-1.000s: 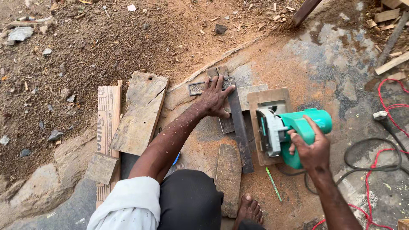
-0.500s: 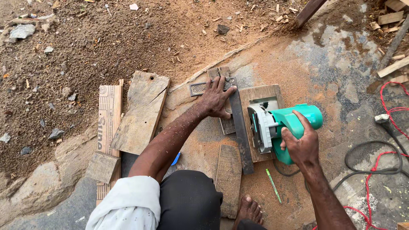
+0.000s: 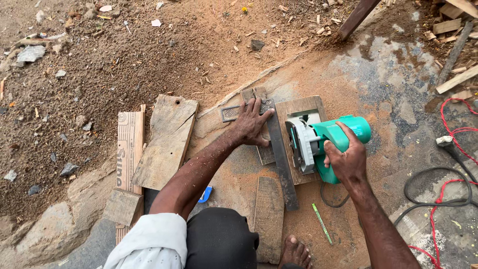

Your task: The person measures and marks small wooden blocks with a tape measure and pencil, then uses a circular saw to cut them. The person repeats this process for several pieces, stacking the cut blocks on the ground.

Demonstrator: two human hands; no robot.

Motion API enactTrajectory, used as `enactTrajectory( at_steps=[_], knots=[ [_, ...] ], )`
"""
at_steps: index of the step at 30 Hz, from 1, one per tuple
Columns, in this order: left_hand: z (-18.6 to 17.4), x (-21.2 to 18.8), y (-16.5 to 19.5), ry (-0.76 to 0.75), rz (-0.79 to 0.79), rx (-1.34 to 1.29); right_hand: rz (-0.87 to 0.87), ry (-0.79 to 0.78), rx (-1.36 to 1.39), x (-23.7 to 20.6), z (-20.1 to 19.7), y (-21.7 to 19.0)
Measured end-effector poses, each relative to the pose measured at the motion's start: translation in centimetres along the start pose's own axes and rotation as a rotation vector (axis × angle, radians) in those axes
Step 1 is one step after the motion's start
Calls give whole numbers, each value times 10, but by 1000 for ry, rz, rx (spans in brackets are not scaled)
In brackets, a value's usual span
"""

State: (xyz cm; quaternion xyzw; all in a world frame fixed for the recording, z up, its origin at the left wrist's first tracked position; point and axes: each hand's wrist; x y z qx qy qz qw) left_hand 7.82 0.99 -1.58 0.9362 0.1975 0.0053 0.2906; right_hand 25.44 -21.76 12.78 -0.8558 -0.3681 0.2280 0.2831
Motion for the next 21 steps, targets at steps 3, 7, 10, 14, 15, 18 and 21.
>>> enactTrajectory(
  at_steps=[3,7,10,14,15,18,21],
  knots=[
    [-1,0,1,-3,-1,-11,-8,1,42,8,2,-2],
    [-1,-1,2,-21,-20,-26,-18,19,51,21,6,-5],
    [0,-1,2,-7,-2,-20,-25,11,75,33,8,-7],
    [2,0,3,-5,8,-2,-56,11,80,48,10,-8],
    [2,1,3,-10,1,-11,-63,7,63,52,11,-9],
    [2,1,2,-40,-19,-10,-93,18,59,70,13,-18],
    [0,1,2,-45,-28,3,-120,27,91,98,21,-38]
  ],
)
Point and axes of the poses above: each hand's wrist, its own x-axis towards the middle knuckle, its own z-axis out of the palm, y = z × x, and after that the axes turned 12 degrees about -x, right-handed
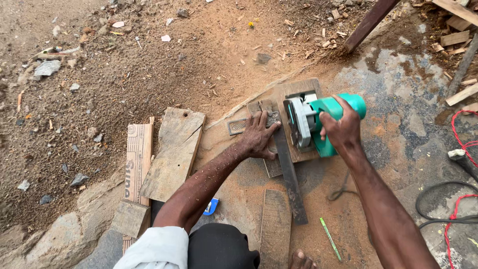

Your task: The person measures and marks small wooden blocks with a tape measure and pencil, then uses a circular saw to cut them. The person repeats this process for several pieces, stacking the cut blocks on the ground.

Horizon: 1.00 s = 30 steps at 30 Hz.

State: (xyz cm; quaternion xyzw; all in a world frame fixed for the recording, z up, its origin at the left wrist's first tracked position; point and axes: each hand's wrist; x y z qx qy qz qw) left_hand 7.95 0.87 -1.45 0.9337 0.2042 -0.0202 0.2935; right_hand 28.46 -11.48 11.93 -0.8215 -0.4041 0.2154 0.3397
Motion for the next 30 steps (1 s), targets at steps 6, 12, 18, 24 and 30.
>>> enactTrajectory(
  at_steps=[6,12,18,24,30],
  knots=[
    [-6,-1,8,-27,-36,0,-1,124,211,31,-15,-8],
    [-26,0,1,-74,16,-66,385,283,797,13,-100,90],
    [-45,-24,-40,120,50,-399,431,199,1569,-8,-130,211],
    [14,-127,-56,19,-132,-408,699,283,1693,-38,-143,226],
    [39,-148,-37,29,-113,-255,838,282,1693,-46,-139,227]
  ],
)
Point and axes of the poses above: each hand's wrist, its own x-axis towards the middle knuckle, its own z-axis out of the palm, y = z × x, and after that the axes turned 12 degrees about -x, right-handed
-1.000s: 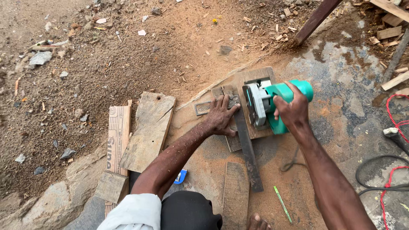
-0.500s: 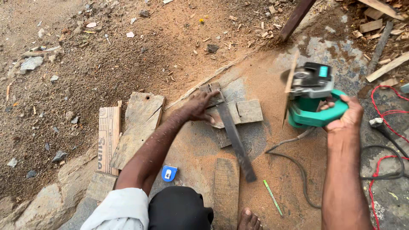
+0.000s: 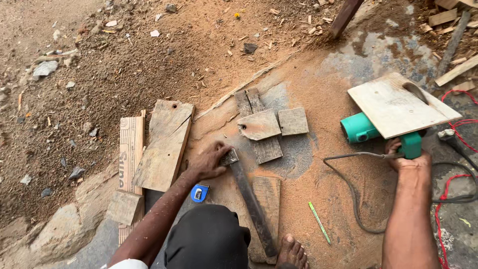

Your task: The person measures and marks small wooden blocks with a tape measure and pencil, then uses a circular saw to cut them. The person repeats this process for several pieces, stacking the cut blocks on the ground.

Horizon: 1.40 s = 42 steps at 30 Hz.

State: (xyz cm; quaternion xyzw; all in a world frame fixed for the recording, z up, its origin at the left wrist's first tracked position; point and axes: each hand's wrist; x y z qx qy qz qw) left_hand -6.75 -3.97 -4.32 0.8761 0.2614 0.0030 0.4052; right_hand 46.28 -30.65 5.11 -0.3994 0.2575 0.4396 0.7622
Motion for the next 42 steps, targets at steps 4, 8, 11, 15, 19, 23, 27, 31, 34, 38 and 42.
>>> enactTrajectory(
  at_steps=[4,8,11,15,19,23,27,31,34,38,42],
  knots=[
    [2,69,55,145,-90,53,-247,272,-448,-8,-18,5],
    [5,128,88,60,-42,157,-948,848,-726,-60,-39,65],
    [-4,120,74,174,-125,88,-1132,370,-1337,-80,-20,158],
    [-22,43,45,254,-356,-155,-1105,127,-2260,-32,57,242],
    [-10,-55,47,226,-342,-190,-875,92,-2380,-4,97,246],
    [23,-107,63,141,-404,-159,-402,-312,-1272,-24,80,239],
    [39,-108,71,56,-348,-28,-333,-638,-918,-64,78,251],
    [10,-89,68,281,-206,-434,-230,-773,-921,-104,102,273],
    [-23,-74,72,241,-103,-1269,-422,-849,-1304,-130,133,305],
    [-49,-81,79,485,104,-1719,-1170,-870,-2173,-174,174,353],
    [-63,-130,42,683,249,-1889,-1078,-1164,-2357,-187,213,365]
  ],
)
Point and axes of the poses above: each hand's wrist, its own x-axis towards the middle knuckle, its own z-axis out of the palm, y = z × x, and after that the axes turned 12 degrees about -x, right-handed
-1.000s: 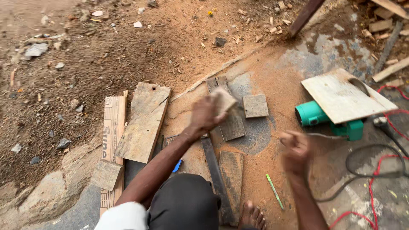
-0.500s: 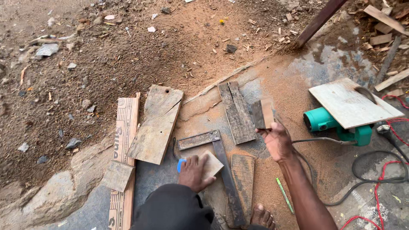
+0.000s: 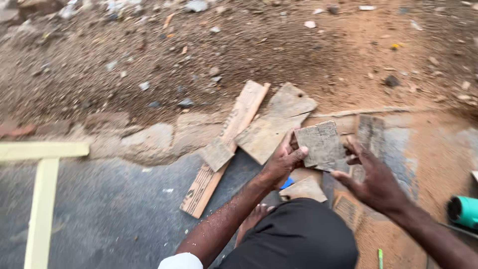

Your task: The person measures and marks small wooden blocks with a tape measure and pencil, then uses a circular saw to cut them. The person repeats this process for several pieces, stacking the cut blocks on the ground.

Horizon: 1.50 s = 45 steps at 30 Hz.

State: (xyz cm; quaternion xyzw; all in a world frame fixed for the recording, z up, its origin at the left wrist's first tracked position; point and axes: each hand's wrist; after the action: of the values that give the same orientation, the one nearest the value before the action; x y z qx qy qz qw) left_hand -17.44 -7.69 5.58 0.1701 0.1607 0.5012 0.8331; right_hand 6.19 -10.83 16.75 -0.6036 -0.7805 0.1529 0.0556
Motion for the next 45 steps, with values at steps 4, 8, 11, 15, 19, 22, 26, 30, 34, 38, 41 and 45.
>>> enactTrajectory(
  at_steps=[4,8,11,15,19,22,26,30,34,38,41,45],
  knots=[
    [-64,-50,60,307,14,370,-73,-301,-284,19,21,7],
    [-129,-105,118,665,17,526,-270,-214,-300,14,51,14],
    [-173,-124,149,819,68,703,112,-610,-257,6,65,17],
    [-210,-116,149,864,19,1046,215,-659,-158,-1,74,28],
    [-213,-112,137,909,5,1504,247,-615,-213,-8,78,48],
    [-194,-108,132,599,90,1827,279,-599,-223,-15,80,60],
    [-167,-87,133,434,-151,2025,274,-589,-162,-19,88,65],
    [-169,-94,150,514,-220,1891,291,-572,-166,-27,93,73],
    [-195,-166,179,712,-35,1779,367,-591,-105,-29,110,91],
    [-223,-232,200,645,219,1944,345,-513,157,-18,150,104],
    [-240,-243,205,542,-62,2068,334,-453,251,-17,169,102],
    [-246,-217,204,422,-429,1993,277,-574,-39,-24,164,102]
  ],
)
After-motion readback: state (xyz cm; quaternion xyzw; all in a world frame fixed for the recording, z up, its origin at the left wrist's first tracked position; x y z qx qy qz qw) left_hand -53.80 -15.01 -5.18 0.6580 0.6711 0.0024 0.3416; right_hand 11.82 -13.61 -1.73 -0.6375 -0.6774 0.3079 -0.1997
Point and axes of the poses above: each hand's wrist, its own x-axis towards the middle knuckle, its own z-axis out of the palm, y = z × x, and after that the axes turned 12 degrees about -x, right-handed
